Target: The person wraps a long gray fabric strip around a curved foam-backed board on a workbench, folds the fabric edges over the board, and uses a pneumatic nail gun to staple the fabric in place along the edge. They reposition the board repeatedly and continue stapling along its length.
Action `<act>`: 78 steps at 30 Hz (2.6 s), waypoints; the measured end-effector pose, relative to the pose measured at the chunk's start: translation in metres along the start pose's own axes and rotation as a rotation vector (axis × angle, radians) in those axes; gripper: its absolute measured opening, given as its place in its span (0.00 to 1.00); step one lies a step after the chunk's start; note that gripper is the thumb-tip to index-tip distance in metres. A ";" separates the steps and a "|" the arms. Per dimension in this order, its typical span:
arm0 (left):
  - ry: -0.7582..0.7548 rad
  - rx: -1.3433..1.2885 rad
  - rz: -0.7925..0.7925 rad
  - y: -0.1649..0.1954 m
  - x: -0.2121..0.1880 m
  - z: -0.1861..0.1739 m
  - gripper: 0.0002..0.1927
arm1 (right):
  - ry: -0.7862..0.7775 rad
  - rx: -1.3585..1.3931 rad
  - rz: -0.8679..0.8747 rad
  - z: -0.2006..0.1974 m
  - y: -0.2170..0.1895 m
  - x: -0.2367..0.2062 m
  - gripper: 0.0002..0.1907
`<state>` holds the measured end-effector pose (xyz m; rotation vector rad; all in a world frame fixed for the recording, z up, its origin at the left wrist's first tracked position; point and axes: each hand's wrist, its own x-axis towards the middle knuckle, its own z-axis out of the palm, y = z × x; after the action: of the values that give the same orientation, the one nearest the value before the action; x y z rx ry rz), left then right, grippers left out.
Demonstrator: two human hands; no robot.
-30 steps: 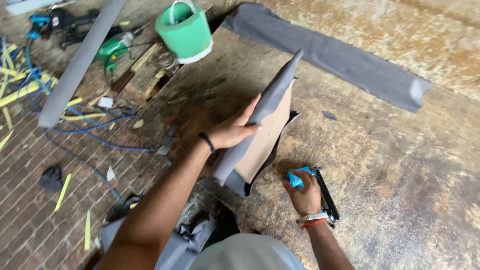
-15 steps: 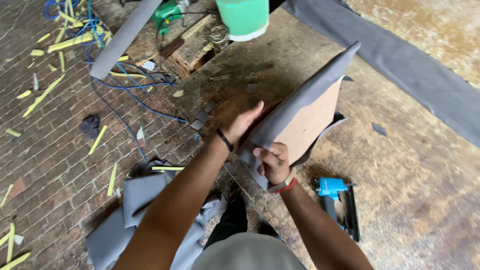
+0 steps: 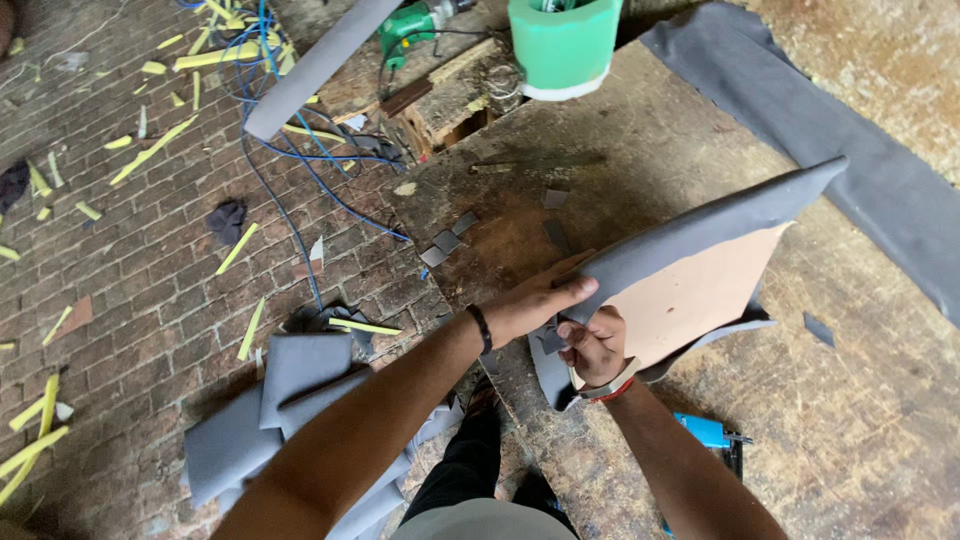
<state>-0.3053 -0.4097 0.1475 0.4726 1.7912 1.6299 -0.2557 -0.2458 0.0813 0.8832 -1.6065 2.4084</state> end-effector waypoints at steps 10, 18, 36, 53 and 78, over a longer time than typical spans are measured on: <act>0.108 0.392 -0.108 0.034 -0.009 0.035 0.36 | 0.210 -0.500 0.532 -0.023 -0.005 -0.082 0.13; 0.240 0.464 -0.023 0.006 -0.022 0.020 0.30 | 0.370 -1.584 1.177 -0.034 -0.067 -0.233 0.42; 0.196 0.637 0.125 0.035 -0.032 0.061 0.46 | 0.703 -0.606 0.829 -0.007 -0.182 -0.141 0.17; 0.020 0.462 0.203 0.021 -0.031 0.069 0.52 | 0.518 -1.134 1.323 -0.031 -0.146 -0.156 0.25; -0.222 0.180 0.273 0.046 0.023 0.152 0.50 | 1.427 -0.233 0.124 -0.102 -0.120 -0.034 0.15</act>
<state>-0.2262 -0.2756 0.1869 0.9784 1.7701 1.5262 -0.2209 -0.0972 0.1333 -0.8623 -1.1779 1.8715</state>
